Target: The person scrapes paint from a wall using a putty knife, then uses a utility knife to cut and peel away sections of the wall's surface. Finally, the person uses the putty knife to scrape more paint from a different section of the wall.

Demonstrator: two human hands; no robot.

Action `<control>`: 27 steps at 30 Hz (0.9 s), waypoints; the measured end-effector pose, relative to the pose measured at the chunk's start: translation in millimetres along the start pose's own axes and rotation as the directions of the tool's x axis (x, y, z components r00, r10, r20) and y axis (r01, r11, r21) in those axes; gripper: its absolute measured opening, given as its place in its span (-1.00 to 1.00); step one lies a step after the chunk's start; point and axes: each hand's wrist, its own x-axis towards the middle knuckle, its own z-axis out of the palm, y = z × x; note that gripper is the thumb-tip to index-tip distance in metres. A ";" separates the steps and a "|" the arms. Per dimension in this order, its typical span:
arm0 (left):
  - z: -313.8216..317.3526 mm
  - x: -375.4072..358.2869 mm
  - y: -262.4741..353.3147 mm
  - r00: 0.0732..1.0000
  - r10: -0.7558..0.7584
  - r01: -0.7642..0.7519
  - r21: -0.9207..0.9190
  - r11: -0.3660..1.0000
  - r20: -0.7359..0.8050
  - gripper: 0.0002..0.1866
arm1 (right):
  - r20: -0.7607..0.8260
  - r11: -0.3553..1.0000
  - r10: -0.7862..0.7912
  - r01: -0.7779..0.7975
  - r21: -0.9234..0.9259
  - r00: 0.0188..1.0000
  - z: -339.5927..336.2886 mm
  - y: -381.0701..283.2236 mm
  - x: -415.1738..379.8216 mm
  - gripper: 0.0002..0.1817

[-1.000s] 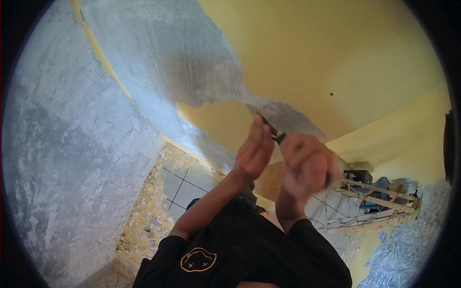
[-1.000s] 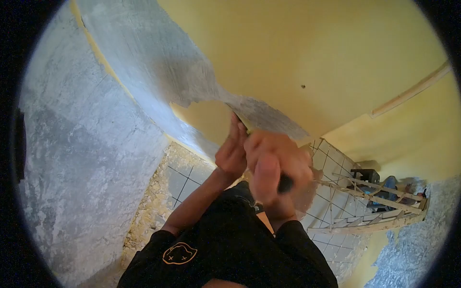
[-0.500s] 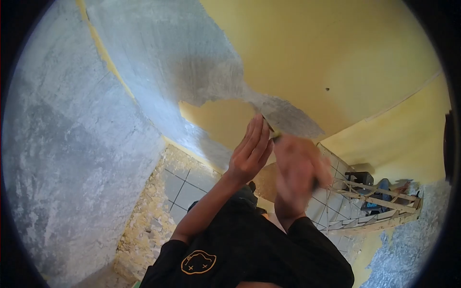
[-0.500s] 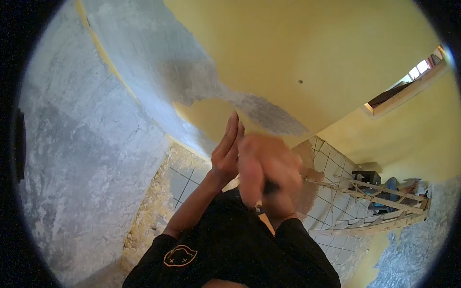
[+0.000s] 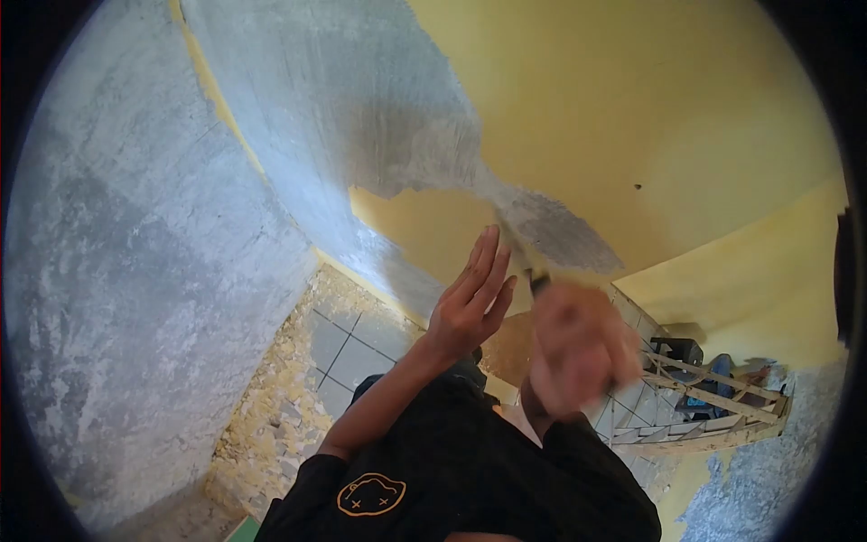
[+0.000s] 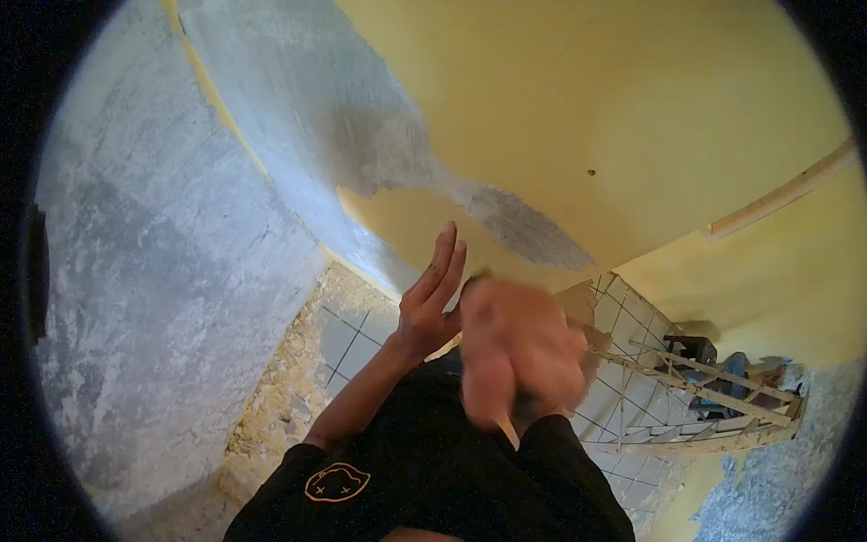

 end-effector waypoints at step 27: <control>-11.7 -18.9 4.7 0.986 -0.168 0.169 -0.084 0.982 0.018 -0.35 | 0.259 0.954 -0.096 0.014 0.301 0.961 12.4 -5.1 27.5 -0.70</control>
